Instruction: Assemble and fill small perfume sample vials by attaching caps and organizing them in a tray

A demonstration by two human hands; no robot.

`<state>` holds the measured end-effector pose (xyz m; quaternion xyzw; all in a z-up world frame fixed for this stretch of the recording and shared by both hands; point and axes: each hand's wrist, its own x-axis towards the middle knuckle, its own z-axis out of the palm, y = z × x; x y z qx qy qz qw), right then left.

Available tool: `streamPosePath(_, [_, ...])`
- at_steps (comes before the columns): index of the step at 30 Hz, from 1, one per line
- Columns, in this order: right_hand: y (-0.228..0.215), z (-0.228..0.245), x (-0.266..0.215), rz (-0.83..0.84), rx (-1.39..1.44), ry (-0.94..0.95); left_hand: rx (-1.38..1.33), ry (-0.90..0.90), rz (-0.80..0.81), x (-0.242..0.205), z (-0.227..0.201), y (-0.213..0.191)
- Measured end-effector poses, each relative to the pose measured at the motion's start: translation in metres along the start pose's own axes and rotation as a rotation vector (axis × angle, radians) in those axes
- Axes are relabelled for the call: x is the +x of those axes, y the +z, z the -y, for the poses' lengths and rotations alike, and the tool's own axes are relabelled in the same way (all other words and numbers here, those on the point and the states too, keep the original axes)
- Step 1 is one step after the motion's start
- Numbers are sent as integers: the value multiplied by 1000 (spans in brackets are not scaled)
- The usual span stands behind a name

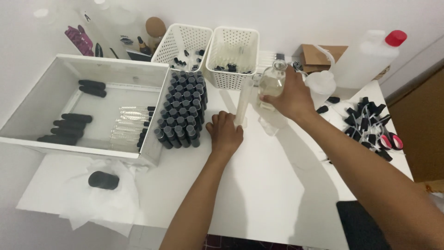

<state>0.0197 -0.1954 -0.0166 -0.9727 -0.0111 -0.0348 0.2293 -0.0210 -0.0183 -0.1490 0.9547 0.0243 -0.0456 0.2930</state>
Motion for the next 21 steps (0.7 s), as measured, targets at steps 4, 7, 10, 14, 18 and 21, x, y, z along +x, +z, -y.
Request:
streamPosePath(4, [-27, 15, -18, -35, -9, -79, -27, 36, -67, 1, 6, 5])
streamPosePath(7, [-48, 19, -26, -74, -26, -139, -35, 78, -117, 1, 6, 7])
streamPosePath(10, [-54, 11, -24, -174, -111, -221, -7, 106, -201, 7, 14, 20])
streamPosePath(14, [-66, 0, -21, -383, -83, -375, 7, 135, -239, 11, 16, 26])
streamPosePath(18, [-73, 5, -25, -352, 159, -546, 27, 157, -295, 19, 17, 33])
streamPosePath(21, [-70, 6, -21, -276, 476, -720, -13, 180, -290, 18, 11, 24])
